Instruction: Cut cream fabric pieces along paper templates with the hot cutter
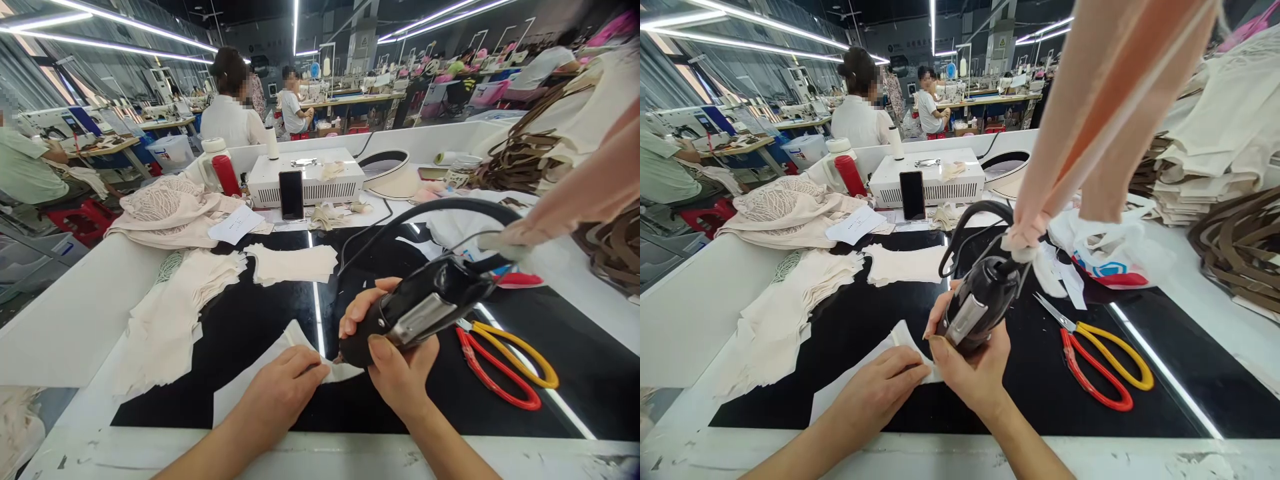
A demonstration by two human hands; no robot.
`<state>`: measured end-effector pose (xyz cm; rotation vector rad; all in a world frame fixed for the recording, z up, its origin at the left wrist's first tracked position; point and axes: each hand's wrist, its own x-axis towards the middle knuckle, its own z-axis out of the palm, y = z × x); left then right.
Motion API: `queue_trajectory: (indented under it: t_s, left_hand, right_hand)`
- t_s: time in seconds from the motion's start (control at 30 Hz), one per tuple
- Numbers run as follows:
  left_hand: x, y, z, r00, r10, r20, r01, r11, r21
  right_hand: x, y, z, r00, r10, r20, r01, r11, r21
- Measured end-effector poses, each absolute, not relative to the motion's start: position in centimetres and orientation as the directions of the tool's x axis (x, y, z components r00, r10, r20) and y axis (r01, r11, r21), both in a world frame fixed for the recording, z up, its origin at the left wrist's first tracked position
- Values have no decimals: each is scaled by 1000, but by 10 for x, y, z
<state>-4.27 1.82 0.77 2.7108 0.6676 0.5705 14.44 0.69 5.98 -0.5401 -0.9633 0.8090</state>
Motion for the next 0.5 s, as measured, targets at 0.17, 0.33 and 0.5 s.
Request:
queue_trajectory:
  t_s: [0.17, 0.33, 0.5]
  left_hand:
    - [-43, 17, 6, 813, 497, 302, 373, -844, 385]
    - [-41, 17, 7, 808, 514, 288, 386, -831, 400]
    - [-41, 16, 6, 811, 523, 264, 413, -830, 376]
  right_hand:
    - [140, 9, 58, 311, 806, 504, -351, 590, -727]
    - [147, -1, 57, 288, 821, 493, -345, 569, -746]
    - [152, -8, 56, 289, 821, 492, -332, 568, -753]
